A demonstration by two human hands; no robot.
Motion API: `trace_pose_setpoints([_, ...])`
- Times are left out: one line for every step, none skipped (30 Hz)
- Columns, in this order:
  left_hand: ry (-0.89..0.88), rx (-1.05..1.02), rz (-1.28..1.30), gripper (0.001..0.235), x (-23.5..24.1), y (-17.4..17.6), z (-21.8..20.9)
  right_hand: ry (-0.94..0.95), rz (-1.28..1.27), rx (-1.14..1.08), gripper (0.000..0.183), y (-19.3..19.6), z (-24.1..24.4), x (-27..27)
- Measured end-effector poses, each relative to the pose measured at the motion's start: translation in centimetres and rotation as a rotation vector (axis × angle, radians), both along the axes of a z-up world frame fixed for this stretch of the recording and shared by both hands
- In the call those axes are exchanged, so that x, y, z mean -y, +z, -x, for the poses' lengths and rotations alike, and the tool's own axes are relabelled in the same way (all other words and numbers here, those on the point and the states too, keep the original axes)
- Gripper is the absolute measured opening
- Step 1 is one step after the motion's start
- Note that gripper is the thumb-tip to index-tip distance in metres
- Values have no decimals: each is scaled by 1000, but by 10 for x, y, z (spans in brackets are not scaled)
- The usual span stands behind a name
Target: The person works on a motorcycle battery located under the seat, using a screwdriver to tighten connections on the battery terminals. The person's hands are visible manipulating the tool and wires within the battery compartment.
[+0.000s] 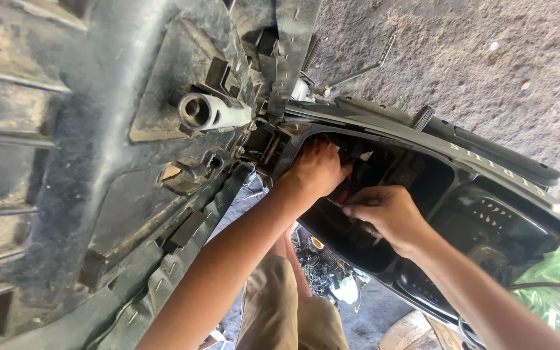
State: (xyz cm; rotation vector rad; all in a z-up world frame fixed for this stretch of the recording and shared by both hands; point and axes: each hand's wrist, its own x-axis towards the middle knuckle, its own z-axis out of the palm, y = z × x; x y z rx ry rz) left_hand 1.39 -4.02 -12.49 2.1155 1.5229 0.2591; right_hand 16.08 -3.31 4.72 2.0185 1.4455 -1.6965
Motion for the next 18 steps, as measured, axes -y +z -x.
trace_pose_setpoints([-2, 8, 6, 56, 1, 0, 0, -233, 211, -78, 15, -5, -4, 0])
trace_pose_setpoints([-4, 15, 11, 55, 1, 1, 1, -467, 421, -158, 14, -9, -7, 0])
trace_pose_setpoints([-6, 16, 9, 55, 0, 1, 1, -469, 419, -158, 14, -13, -11, -1])
trace_pose_setpoints([-1, 29, 19, 55, 0, 2, 1, -561, 509, -230, 12, -17, -14, -1])
trace_pose_setpoints([6, 41, 29, 55, 0, 2, 1, -651, 601, -302, 10, -21, -17, -1])
trace_pose_setpoints([6, 42, 29, 55, 0, 2, 1, -651, 601, -302, 10, -19, -14, 0])
trace_pose_setpoints([10, 25, 29, 55, 1, 2, 0, -662, 595, -270, 10, -17, -11, 1])
trace_pose_setpoints([14, 8, 29, 55, 1, 2, -1, -674, 589, -238, 10, -15, -8, 2])
trace_pose_setpoints([13, 8, 28, 55, 0, 3, -1, -674, 589, -238, 10, -12, -5, 3])
trace_pose_setpoints([23, 17, 33, 56, -1, 4, -1, -561, 444, -177, 10, -10, -2, 5])
trace_pose_setpoints([35, 24, 38, 56, -1, 5, 0, -445, 300, -119, 10, -8, 2, 7])
trace_pose_setpoints([36, 22, 38, 56, -1, 4, 0, -444, 301, -120, 10, -9, 1, 8])
trace_pose_setpoints([7, -1, 28, 57, 0, 3, 0, -465, 310, -127, 12, -10, 0, 8])
trace_pose_setpoints([-21, -24, 19, 58, 0, 2, 0, -486, 320, -134, 14, -11, -2, 9])
trace_pose_setpoints([-23, -23, 17, 58, -1, 3, 0, -488, 318, -134, 14, -12, -3, 5])
trace_pose_setpoints([-8, -2, 32, 58, -2, 5, 0, -522, 446, -192, 15, -12, -5, 2])
trace_pose_setpoints([11, 19, 50, 58, -2, 6, 1, -552, 577, -251, 17, -13, -6, 0])
trace_pose_setpoints([11, 19, 52, 58, 0, 3, 1, -552, 579, -250, 17, -5, 1, 0])
